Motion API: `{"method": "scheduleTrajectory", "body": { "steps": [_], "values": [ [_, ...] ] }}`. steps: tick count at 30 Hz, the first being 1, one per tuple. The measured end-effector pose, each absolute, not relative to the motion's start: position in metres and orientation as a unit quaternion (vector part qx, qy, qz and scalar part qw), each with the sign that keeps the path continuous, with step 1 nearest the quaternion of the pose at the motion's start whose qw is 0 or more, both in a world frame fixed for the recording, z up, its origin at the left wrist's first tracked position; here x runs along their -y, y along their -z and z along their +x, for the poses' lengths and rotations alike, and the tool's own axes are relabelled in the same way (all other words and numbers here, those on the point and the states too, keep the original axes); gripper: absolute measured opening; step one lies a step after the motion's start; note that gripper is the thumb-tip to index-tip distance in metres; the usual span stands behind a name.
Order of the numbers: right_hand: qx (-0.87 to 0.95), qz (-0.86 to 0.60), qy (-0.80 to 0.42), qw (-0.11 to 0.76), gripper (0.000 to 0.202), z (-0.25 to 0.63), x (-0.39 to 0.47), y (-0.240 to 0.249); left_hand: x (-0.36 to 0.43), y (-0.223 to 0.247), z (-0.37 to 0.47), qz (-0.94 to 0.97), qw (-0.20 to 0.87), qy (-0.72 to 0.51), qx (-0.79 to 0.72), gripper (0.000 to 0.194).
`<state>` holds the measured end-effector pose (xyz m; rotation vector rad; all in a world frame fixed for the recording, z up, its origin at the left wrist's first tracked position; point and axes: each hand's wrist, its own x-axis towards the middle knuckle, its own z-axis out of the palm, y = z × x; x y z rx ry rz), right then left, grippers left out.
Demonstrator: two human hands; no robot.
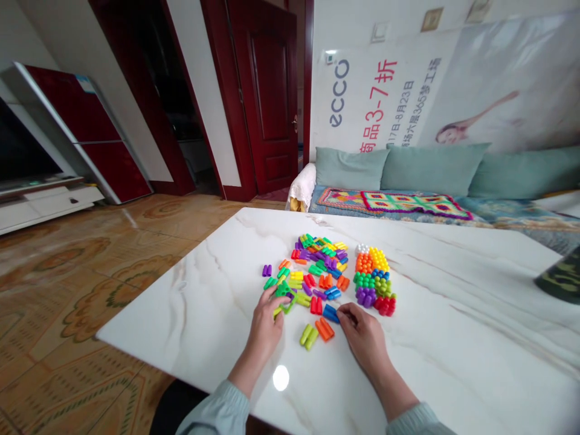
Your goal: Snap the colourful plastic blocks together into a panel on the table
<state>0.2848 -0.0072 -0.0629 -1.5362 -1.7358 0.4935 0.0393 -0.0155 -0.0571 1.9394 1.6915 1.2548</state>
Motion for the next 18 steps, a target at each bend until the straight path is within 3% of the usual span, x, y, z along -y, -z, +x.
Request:
{"method": "scheduleTrajectory", "body": {
  "steps": [6,11,15,18],
  "values": [
    [0.676,-0.604,-0.190,0.377,0.023,0.284,0.007,0.062,-0.012,0.029,0.055,0.727,0.226,-0.425,-0.489,0.036],
    [0.679,-0.599,-0.188,0.380,0.021,0.285,0.007,0.063,-0.033,0.026,0.072,0.774,0.172,-0.389,-0.469,0.042],
    [0.680,-0.591,-0.191,0.390,0.020,0.285,0.007,0.065,-0.032,0.038,0.078,0.823,0.113,-0.291,-0.475,0.065],
    [0.675,-0.588,-0.195,0.401,0.019,0.283,0.007,0.064,-0.027,0.046,0.078,0.827,0.076,-0.270,-0.487,0.059]
  ]
}}
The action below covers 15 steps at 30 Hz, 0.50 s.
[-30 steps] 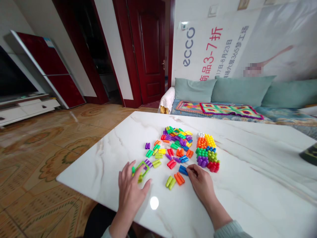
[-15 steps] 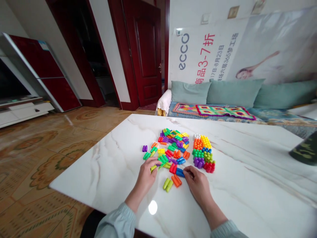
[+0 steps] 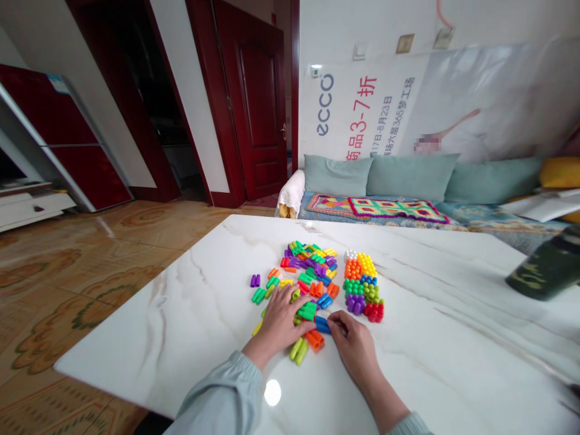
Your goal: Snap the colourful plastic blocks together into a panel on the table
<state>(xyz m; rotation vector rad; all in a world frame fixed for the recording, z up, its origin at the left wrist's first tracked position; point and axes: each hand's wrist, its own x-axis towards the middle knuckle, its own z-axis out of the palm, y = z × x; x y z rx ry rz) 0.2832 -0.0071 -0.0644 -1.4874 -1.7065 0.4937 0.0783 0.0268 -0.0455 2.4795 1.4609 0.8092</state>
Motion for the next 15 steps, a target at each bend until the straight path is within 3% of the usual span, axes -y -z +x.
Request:
{"method": "scheduleTrajectory", "body": {
  "steps": [4,9,15],
  "values": [
    [0.674,-0.592,-0.196,0.396,0.019,0.282,0.009,0.063,-0.035,0.035,0.080,0.820,0.083,-0.287,-0.489,0.049],
    [0.679,-0.593,-0.198,0.384,0.018,0.281,0.011,0.062,-0.095,-0.008,0.088,0.819,0.115,-0.285,-0.485,0.052],
    [0.678,-0.596,-0.187,0.388,0.018,0.280,0.010,0.066,-0.200,-0.025,0.111,0.805,0.087,-0.167,-0.562,0.069]
  ]
}}
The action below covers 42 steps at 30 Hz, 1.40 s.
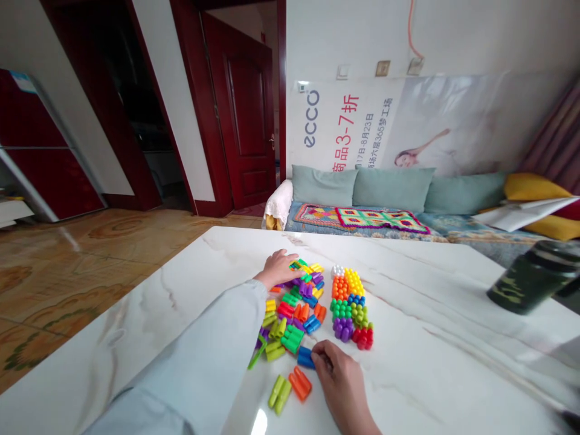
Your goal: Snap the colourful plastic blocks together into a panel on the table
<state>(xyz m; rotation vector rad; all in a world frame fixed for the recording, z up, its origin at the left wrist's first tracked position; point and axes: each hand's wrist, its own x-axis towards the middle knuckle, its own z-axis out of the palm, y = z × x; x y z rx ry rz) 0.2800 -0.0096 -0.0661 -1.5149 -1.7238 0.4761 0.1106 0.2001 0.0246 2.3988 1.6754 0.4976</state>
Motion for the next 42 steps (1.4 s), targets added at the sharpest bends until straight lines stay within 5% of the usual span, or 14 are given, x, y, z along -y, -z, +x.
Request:
{"method": "scheduleTrajectory", "body": {
  "steps": [7,20,32,42],
  "values": [
    [0.673,-0.601,-0.165,0.397,0.016,0.276,0.008,0.073,-0.246,-0.001,0.120,0.783,0.130,-0.107,-0.598,0.075],
    [0.672,-0.612,-0.194,0.370,0.014,0.276,0.009,0.063,-0.239,-0.002,0.101,0.768,0.089,-0.099,-0.627,0.031],
    [0.671,-0.617,-0.195,0.362,0.015,0.277,0.010,0.065,-0.217,-0.001,0.111,0.850,0.170,-0.045,-0.496,0.083],
    [0.675,-0.620,-0.181,0.357,0.016,0.276,0.007,0.060,-0.187,-0.003,0.104,0.877,0.132,-0.089,-0.454,0.038]
  ]
}}
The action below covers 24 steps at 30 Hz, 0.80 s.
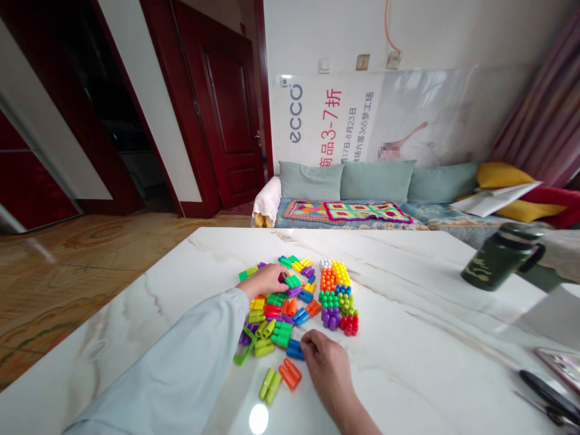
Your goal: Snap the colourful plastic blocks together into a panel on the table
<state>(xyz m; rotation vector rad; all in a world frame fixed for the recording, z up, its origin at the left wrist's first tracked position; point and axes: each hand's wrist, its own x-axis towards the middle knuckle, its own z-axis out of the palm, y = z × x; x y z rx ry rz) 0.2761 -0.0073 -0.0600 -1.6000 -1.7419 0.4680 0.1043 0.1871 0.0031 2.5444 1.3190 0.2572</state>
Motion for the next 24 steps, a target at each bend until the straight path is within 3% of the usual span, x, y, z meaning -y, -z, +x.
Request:
{"method": "scheduleTrajectory", "body": {
  "steps": [8,14,16,21,24],
  "values": [
    [0.674,-0.620,-0.183,0.358,0.017,0.277,0.008,0.059,-0.145,0.004,0.075,0.880,0.099,-0.113,-0.451,0.044],
    [0.671,-0.618,-0.187,0.365,0.014,0.276,0.010,0.057,-0.084,-0.001,0.060,0.853,0.116,-0.201,-0.467,0.028],
    [0.672,-0.611,-0.175,0.379,0.014,0.276,0.010,0.058,-0.059,0.007,0.059,0.843,0.138,-0.193,-0.483,0.041],
    [0.678,-0.596,-0.138,0.408,0.032,0.275,0.012,0.058,-0.011,0.037,0.064,0.838,0.110,-0.146,-0.514,0.104],
    [0.706,-0.588,-0.127,0.374,0.042,0.274,0.016,0.053,0.000,0.045,0.074,0.828,0.068,-0.198,-0.520,0.090]
  ]
}}
